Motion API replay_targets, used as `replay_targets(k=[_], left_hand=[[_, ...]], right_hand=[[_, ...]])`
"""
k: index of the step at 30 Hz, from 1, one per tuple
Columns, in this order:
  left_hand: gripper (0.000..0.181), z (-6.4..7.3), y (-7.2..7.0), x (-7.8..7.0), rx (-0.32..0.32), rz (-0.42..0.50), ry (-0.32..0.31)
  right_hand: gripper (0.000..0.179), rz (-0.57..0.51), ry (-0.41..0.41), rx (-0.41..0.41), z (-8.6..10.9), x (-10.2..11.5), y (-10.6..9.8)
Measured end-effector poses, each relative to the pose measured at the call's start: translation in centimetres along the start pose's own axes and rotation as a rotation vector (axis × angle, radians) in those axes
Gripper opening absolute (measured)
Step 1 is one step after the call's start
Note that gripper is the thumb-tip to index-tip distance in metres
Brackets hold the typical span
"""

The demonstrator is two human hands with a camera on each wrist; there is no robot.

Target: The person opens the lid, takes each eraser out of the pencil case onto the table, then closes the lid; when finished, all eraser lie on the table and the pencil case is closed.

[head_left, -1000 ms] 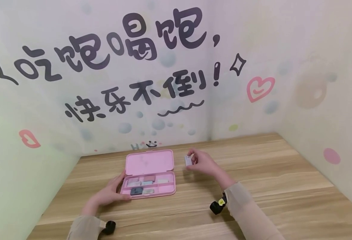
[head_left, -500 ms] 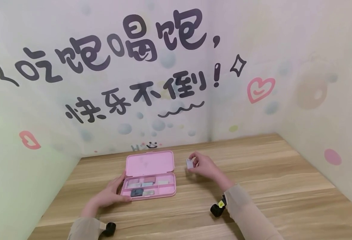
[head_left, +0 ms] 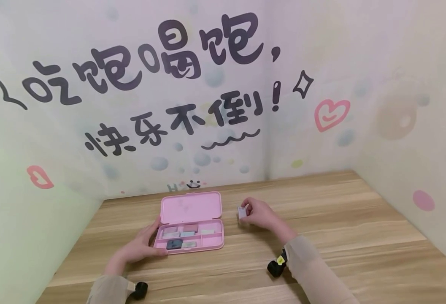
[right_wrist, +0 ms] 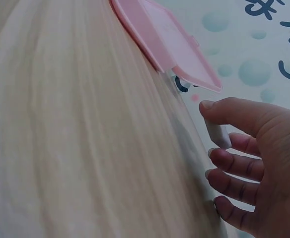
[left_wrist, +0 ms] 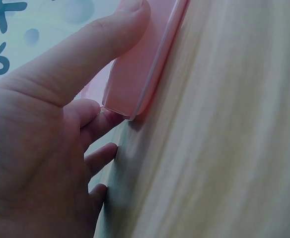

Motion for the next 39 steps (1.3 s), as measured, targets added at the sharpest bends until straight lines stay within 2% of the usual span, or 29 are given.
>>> replay_targets(k=[11, 19, 27, 34, 39], left_hand=[[0.116, -0.08, 0.08, 0.29, 0.006, 0.007, -0.022], [0.115, 0.14, 0.08, -0.05, 0.012, 0.015, -0.021], [0.114, 0.09, 0.07, -0.07, 0.001, -0.006, -0.001], [0.114, 0.02, 0.11, 0.11, 0.006, 0.004, -0.022], [0.114, 0.11, 0.04, 0.02, 0.001, -0.002, -0.015]], right_hand=[[0.042, 0.052, 0.014, 0.039, 0.19, -0.05, 0.43], [0.042, 0.087, 0.035, 0.046, 0.17, -0.21, 0.57], [0.042, 0.088, 0.052, 0.051, 0.11, -0.4, 0.78], [0.042, 0.092, 0.055, 0.051, 0.03, -0.44, 0.89], [0.042, 0.103, 0.057, 0.053, -0.03, -0.44, 0.99]])
Point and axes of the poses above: each hand's wrist, its own z-axis away from the middle knuckle, its own y-axis out of the palm, x = y × z, the point moved 7 cm from there along -z, towards the middle knuckle, and after that the axes turned 4 degrees about -y, right-handed, at the moved point
